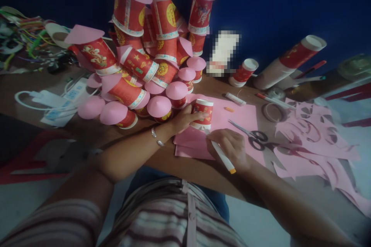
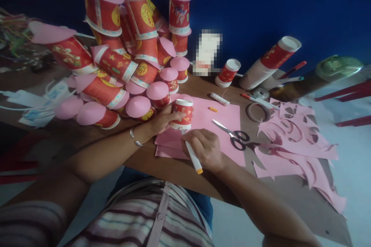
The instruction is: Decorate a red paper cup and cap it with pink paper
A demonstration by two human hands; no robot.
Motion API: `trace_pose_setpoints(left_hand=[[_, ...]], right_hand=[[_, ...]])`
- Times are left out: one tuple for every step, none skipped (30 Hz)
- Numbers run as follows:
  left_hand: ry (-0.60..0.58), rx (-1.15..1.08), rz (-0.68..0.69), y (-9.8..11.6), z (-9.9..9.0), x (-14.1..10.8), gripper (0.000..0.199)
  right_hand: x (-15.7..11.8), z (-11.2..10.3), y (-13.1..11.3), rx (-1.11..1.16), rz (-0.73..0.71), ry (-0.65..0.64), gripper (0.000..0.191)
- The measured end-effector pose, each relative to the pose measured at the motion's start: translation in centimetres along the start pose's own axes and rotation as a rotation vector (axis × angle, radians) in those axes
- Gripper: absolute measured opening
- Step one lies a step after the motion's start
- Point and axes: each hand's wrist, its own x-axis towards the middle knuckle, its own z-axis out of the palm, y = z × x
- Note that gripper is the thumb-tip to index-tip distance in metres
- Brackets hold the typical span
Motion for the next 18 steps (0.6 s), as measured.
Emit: trace_pose_setpoints(left_hand=[[0.000, -0.001, 0.003, 0.03, 0.02, -0.02, 0.048], [0.001, -0.004, 0.004, 0.04, 0.04, -0.04, 0.047], [0.001, -0.008, 0.003, 0.06, 0.05, -0.05, 0.046], [0.001, -0.013, 0.001, 0.06, 0.07, -0.06, 0.046], [-0.001, -0.016, 0.000, 0.06, 0.07, -0.06, 0.046], [-0.003, -0.018, 0.000, 0.05, 0.07, -0.05, 0.045], [-0.006, -0.018, 0.001, 0.04, 0.05, -0.03, 0.045], [-0.007, -0.018, 0.003, 0.01, 0.03, -0.02, 0.045], [-0.005, -0.018, 0.003, -0.02, 0.00, 0.00, 0.045], [-0.003, -0.018, 0.003, -0.04, -0.03, 0.01, 0.046], [-0.001, -0.017, 0.002, -0.07, -0.06, 0.01, 0.046], [-0.001, -0.015, 0.000, -0.09, -0.09, 0.01, 0.047], [-0.001, -0.012, -0.002, -0.11, -0.11, 0.01, 0.047], [-0.003, -0.011, -0.003, -0.11, -0.12, 0.00, 0.047], [-0.007, -0.013, -0.004, -0.11, -0.12, 0.00, 0.047], [-0.011, -0.017, -0.004, -0.10, -0.12, -0.01, 0.047], [-0.016, -0.024, -0.001, -0.09, -0.11, -0.01, 0.047], [-0.021, -0.029, 0.002, -0.06, -0.10, -0.01, 0.047]], right_hand=[[0.03, -0.03, 0.00, -0.002, -0.002, -0.002, 0.018], [0.05, -0.05, -0.01, -0.001, -0.002, -0.008, 0.018], [0.04, -0.07, -0.01, 0.001, 0.001, -0.012, 0.018], [0.03, -0.07, -0.01, 0.003, 0.006, -0.013, 0.019], [0.01, -0.07, -0.01, 0.004, 0.013, -0.013, 0.019], [-0.02, -0.07, -0.01, 0.003, 0.018, -0.013, 0.018], [-0.04, -0.06, -0.01, 0.002, 0.021, -0.015, 0.018], [-0.06, -0.06, -0.01, 0.000, 0.022, -0.019, 0.018], [-0.07, -0.06, -0.01, -0.002, 0.023, -0.023, 0.018], [-0.09, -0.07, 0.00, -0.003, 0.024, -0.029, 0.017], [-0.10, -0.08, 0.01, -0.004, 0.022, -0.034, 0.017], [-0.12, -0.09, 0.02, -0.006, 0.024, -0.037, 0.017], [-0.14, -0.11, 0.03, -0.008, 0.026, -0.039, 0.017], [-0.17, -0.12, 0.04, -0.011, 0.027, -0.037, 0.017], [-0.19, -0.14, 0.04, -0.012, 0.026, -0.037, 0.017], [-0.22, -0.15, 0.05, -0.013, 0.024, -0.036, 0.017], [-0.24, -0.15, 0.05, -0.012, 0.022, -0.036, 0.017], [-0.27, -0.15, 0.05, -0.012, 0.021, -0.037, 0.018]])
